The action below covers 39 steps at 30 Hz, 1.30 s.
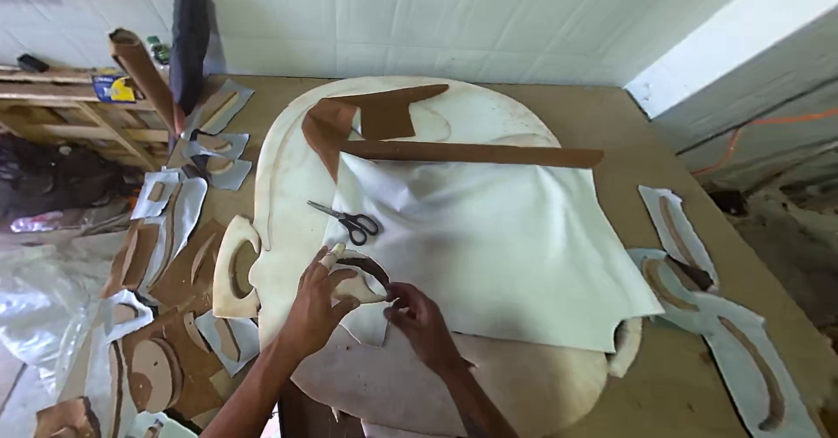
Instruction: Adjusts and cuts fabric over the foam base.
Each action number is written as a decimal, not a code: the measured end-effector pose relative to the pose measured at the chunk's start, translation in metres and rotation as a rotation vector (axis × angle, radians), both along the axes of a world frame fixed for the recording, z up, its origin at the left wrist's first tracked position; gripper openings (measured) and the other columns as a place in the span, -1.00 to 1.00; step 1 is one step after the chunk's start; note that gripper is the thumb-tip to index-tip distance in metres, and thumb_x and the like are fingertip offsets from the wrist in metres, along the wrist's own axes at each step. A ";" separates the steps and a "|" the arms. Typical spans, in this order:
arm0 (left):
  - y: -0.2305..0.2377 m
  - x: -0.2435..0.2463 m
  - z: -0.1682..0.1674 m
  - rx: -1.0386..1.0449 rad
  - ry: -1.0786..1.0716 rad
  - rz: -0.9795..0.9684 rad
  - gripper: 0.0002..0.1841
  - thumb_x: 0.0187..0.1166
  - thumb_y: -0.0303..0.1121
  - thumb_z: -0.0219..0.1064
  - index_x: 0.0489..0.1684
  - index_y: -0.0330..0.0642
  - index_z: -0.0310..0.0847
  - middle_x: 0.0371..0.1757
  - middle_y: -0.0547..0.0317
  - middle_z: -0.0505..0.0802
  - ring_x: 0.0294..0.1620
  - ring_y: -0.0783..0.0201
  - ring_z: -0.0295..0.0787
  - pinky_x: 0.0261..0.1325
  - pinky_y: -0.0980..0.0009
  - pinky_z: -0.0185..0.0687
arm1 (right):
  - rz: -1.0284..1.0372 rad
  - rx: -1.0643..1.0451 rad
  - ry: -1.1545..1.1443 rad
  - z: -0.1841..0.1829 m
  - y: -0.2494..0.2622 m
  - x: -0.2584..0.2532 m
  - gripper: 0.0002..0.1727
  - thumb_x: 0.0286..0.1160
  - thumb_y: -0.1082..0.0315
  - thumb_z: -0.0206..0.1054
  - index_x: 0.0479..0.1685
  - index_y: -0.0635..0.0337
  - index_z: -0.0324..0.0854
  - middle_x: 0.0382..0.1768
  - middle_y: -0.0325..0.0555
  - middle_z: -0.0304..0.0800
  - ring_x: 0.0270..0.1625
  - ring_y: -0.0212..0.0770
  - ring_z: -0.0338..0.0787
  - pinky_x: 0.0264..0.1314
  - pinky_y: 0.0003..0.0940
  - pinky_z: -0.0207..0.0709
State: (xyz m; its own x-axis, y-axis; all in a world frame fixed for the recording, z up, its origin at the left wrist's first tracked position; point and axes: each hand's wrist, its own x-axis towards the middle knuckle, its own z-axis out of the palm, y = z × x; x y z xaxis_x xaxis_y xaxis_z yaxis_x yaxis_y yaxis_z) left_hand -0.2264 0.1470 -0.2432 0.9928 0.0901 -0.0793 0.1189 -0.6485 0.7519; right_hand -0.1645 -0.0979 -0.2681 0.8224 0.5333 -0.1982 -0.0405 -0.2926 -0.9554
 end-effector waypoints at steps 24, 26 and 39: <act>-0.049 -0.040 -0.059 0.406 0.006 -0.387 -0.57 0.51 0.14 0.44 0.26 0.22 0.78 0.57 0.27 0.65 0.83 0.23 0.16 0.88 0.10 0.01 | -0.400 0.349 -0.019 0.021 -0.095 -0.107 -0.24 0.25 0.16 0.66 0.40 0.36 0.44 0.04 0.04 0.83 -0.04 -0.06 0.89 -0.04 -0.16 0.85; -0.049 -0.042 -0.069 0.397 -0.141 -0.356 -0.70 0.66 0.03 0.31 0.12 0.17 0.84 0.38 0.28 0.79 0.73 0.23 0.35 0.83 0.12 0.16 | -0.360 0.332 0.009 0.023 -0.101 -0.115 -0.24 0.26 0.17 0.65 0.41 0.37 0.43 0.08 0.04 0.82 -0.01 -0.05 0.88 -0.09 -0.14 0.86; -0.074 -0.068 0.039 -0.695 -0.220 0.300 -0.72 0.83 -0.39 0.03 0.28 -0.37 0.51 -0.17 -0.06 0.86 -0.17 0.09 0.89 -0.05 0.13 0.90 | -0.544 0.222 -0.141 0.035 -0.028 -0.137 -0.30 0.22 0.07 0.68 0.29 0.25 0.53 0.07 -0.11 0.79 0.04 -0.23 0.84 -0.08 -0.27 0.84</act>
State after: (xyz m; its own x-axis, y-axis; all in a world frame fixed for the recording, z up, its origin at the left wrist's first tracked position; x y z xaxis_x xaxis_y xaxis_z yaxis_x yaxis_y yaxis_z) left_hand -0.2939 0.0730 -0.2042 0.9334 0.3583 -0.0205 0.0162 0.0148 0.9998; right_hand -0.3011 -0.1257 -0.2333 0.9990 0.0449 0.0003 0.0029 -0.0585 -0.9983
